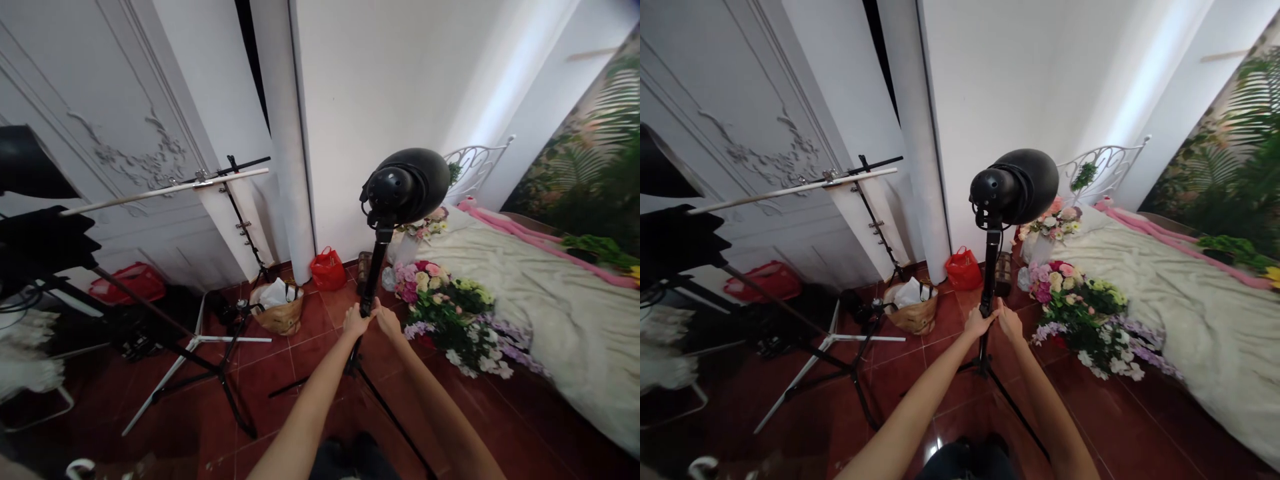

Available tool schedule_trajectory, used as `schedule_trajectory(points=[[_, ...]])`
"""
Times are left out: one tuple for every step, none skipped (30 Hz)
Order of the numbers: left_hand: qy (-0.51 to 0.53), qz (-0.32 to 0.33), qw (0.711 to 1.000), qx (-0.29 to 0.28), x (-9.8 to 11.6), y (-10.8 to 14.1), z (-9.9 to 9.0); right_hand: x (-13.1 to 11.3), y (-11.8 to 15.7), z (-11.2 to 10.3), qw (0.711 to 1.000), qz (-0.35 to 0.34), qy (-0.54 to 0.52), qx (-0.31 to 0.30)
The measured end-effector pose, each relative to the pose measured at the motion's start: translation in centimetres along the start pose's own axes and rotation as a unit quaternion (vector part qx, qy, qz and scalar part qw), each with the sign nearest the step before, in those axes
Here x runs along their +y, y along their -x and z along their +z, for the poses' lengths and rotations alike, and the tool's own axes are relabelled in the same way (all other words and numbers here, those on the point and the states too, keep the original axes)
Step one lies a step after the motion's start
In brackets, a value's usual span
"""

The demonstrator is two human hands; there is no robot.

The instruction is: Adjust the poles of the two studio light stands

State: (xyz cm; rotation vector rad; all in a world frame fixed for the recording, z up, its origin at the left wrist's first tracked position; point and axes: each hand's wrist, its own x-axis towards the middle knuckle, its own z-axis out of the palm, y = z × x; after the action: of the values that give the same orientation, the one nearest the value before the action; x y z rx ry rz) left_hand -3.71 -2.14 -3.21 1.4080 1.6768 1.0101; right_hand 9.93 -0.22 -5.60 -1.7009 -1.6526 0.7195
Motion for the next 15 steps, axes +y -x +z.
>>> schedule_trajectory(points=[[0.004,0.002,1.0,-0.003,-0.1,-0.1,-0.1,-0.1,0.5,0.2,1.0,0.019,-0.023,0.003],[0.014,0.004,1.0,-0.008,-0.2,-0.2,-0.1,-0.2,1.2,0.4,0.998,0.036,-0.049,0.007],[0.028,0.006,0.999,-0.015,-0.4,-0.4,-0.1,-0.2,2.2,0.7,0.996,0.048,-0.078,0.013],[0.046,0.009,0.999,-0.025,-0.6,-0.6,0.0,-0.1,3.6,1.1,0.992,0.055,-0.108,0.02],[0.064,0.011,0.997,-0.037,-0.8,-0.8,0.2,0.2,5.2,1.6,0.989,0.059,-0.136,0.02],[0.08,0.013,0.996,-0.049,-0.9,-1.1,0.4,0.5,7.0,2.2,0.984,0.067,-0.167,0.014],[0.091,0.015,0.994,-0.06,-1.1,-1.3,0.6,0.9,9.0,2.9,0.977,0.078,-0.199,0.007],[0.095,0.018,0.993,-0.068,-1.2,-1.6,0.8,1.5,11.1,3.7,0.97,0.089,-0.227,0.0],[0.095,0.022,0.992,-0.074,-1.2,-1.8,1.0,2.1,13.2,4.6,0.962,0.104,-0.254,-0.008],[0.092,0.027,0.992,-0.079,-1.2,-2.0,1.2,2.7,15.3,5.3,0.952,0.125,-0.279,-0.015],[0.091,0.034,0.992,-0.083,-1.1,-2.2,1.3,3.3,17.3,6.0,0.941,0.153,-0.302,-0.013],[0.091,0.04,0.991,-0.087,-0.9,-2.2,1.4,3.9,19.1,6.4,0.931,0.173,-0.322,-0.001],[0.093,0.044,0.991,-0.088,-0.7,-2.2,1.3,4.5,20.7,6.6,0.922,0.19,-0.338,0.015],[0.095,0.043,0.991,-0.087,-0.4,-2.1,1.3,5.1,22.2,6.6,0.913,0.205,-0.352,0.037],[0.096,0.038,0.991,-0.083,-0.1,-2.0,1.2,5.6,23.5,6.2,0.904,0.215,-0.364,0.06]])
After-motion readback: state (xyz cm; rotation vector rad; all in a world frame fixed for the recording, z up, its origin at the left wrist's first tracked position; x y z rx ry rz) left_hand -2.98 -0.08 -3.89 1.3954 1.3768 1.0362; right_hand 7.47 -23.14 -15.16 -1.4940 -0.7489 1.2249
